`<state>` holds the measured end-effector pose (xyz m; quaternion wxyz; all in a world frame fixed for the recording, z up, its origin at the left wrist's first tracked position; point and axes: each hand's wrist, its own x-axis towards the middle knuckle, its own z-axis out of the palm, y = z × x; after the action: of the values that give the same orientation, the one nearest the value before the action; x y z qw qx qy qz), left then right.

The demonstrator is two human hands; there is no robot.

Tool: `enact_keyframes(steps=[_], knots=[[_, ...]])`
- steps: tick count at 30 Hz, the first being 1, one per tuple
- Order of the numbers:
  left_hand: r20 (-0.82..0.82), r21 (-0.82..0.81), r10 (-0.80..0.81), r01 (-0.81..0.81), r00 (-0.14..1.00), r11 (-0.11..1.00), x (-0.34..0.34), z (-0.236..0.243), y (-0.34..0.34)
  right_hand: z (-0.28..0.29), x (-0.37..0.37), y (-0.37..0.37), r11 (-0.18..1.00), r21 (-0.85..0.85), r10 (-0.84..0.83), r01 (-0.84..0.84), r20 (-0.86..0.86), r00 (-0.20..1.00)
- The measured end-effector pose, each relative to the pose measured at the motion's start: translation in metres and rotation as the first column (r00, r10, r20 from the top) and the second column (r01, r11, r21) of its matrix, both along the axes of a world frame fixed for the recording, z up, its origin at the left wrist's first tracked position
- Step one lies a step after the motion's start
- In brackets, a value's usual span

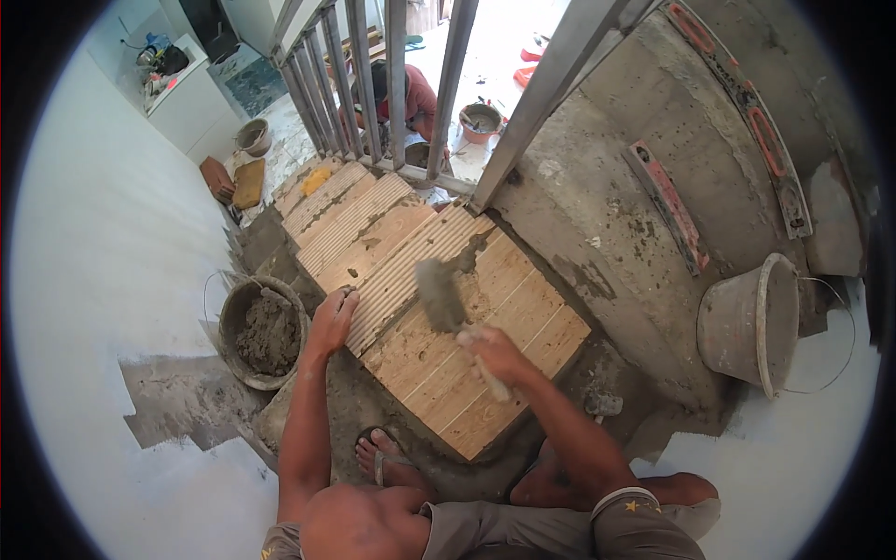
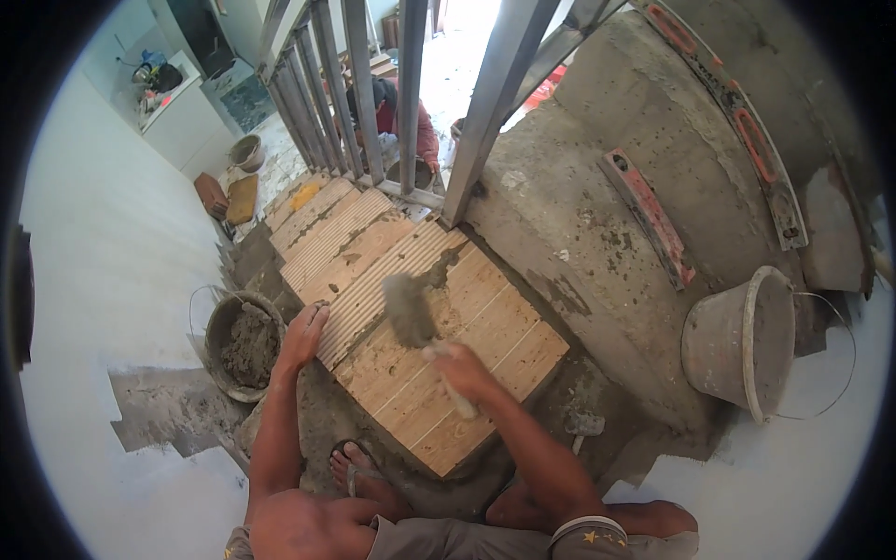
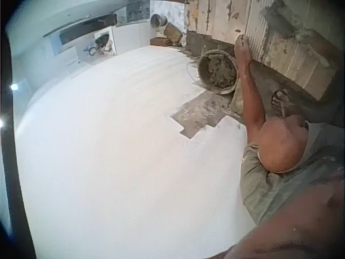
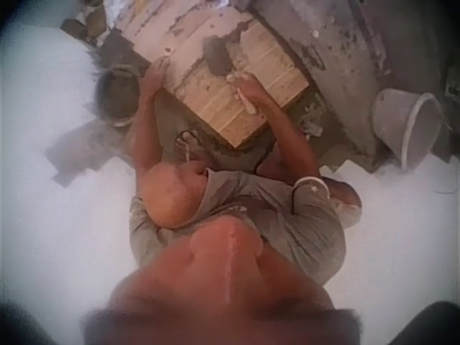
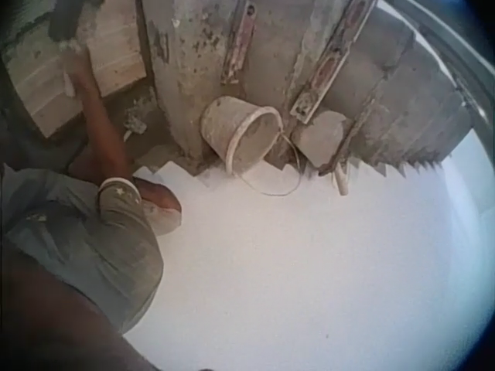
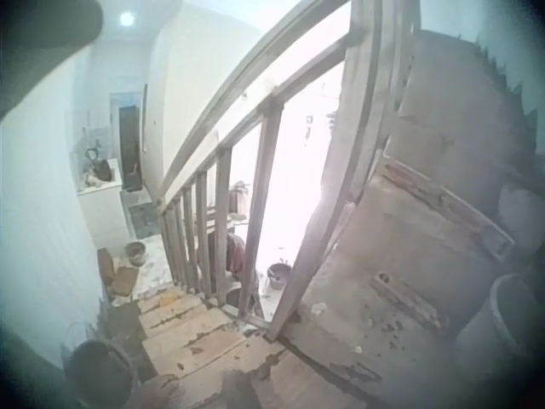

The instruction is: Apply mortar and lay decorative wooden-pattern tiles on concrete stairs.

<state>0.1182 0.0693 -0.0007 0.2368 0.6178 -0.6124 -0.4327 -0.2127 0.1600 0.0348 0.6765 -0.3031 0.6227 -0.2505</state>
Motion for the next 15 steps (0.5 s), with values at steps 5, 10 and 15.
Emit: enact_keyframes(steps=[5, 10, 15], knots=[[-0.033, -0.025, 0.040, -0.041, 0.999, 0.999, 0.000, -0.007, 0.004, -0.021, 0.032, 0.000, 0.982, 0.030, 0.182, -0.187, 0.134, 0.974], [0.362, -0.147, -0.105, 0.168, 0.926, 0.975, -0.005, -0.003, 0.021, -0.024, 0.007, -0.021, 0.992, -0.063, -0.109, 0.110, 0.027, 0.994], [0.544, -0.078, -0.148, 0.225, 0.826, 0.971, -0.011, 0.001, 0.023, -0.011, 0.003, -0.021, 0.962, -0.123, -0.230, 0.244, 0.119, 0.966]])
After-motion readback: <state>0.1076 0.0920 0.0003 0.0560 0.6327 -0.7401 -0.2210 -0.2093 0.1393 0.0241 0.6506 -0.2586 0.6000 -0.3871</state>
